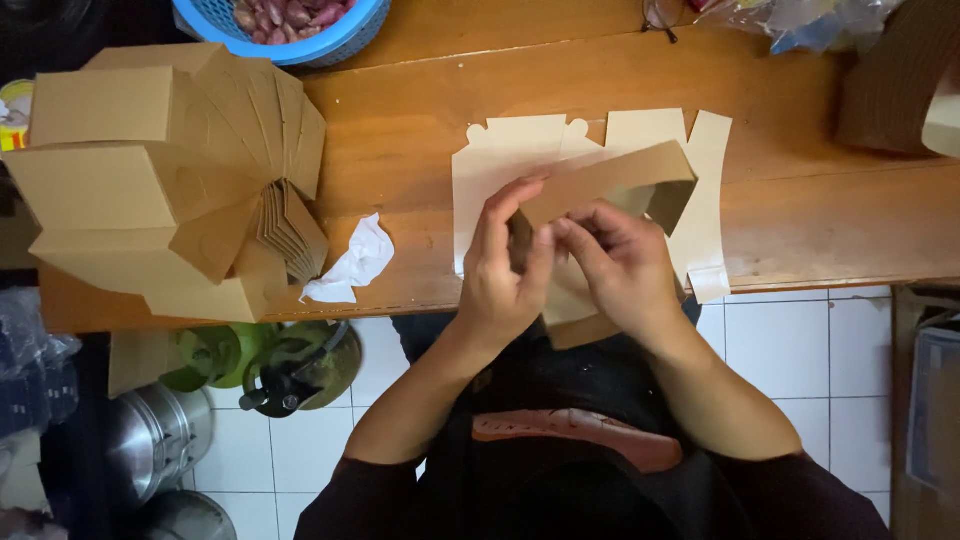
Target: The person assembles a flat cardboard box by folding along pre-scored lines and interlocking tabs to form a rectangular container. The person handles the cardboard piece, folds the sides, and secures the tabs to complete the box.
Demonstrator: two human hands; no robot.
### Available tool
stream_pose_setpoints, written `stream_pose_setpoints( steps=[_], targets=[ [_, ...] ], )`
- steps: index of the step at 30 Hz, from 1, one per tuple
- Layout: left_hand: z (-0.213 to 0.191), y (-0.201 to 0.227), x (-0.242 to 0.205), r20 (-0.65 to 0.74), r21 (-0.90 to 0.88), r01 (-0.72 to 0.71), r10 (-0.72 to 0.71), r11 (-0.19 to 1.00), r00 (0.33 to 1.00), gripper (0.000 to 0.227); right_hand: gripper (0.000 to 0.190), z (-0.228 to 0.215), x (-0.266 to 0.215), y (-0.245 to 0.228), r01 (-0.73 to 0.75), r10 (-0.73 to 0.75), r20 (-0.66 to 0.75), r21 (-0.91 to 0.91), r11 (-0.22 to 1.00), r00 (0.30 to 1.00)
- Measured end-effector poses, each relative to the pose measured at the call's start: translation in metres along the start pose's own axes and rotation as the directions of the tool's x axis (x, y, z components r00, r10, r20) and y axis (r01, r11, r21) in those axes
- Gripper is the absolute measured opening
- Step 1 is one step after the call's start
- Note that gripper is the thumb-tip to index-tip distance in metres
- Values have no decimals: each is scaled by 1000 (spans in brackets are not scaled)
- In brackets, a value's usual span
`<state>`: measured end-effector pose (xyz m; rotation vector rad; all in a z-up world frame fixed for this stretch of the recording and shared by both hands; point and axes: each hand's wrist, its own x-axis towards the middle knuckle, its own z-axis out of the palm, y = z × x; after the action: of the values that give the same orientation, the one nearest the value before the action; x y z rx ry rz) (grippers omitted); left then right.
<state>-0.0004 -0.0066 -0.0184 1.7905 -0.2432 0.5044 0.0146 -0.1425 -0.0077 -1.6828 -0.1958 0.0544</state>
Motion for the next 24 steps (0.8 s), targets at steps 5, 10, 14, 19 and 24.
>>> stream_pose_setpoints(
  steps=[5,10,14,19,24],
  targets=[
    [-21,-10,3,11,112,119,-121,987,993,41,12,-9,-18,-60,371,-381,56,-397,839,923],
    [-35,-21,9,18,204,396,-408,895,913,48,24,-47,-18,-42,348,-472,27,-711,611,881],
    [-31,-31,13,86,269,520,-558,811,826,40,45,-50,1,-18,212,-219,41,-473,855,975],
    [-28,-22,22,165,274,583,-635,765,755,44,30,-50,4,15,158,-213,-79,-438,885,974],
    [-23,-44,12,160,305,422,-483,854,861,44,25,-54,9,43,52,-153,-147,-532,845,977]
  ],
)
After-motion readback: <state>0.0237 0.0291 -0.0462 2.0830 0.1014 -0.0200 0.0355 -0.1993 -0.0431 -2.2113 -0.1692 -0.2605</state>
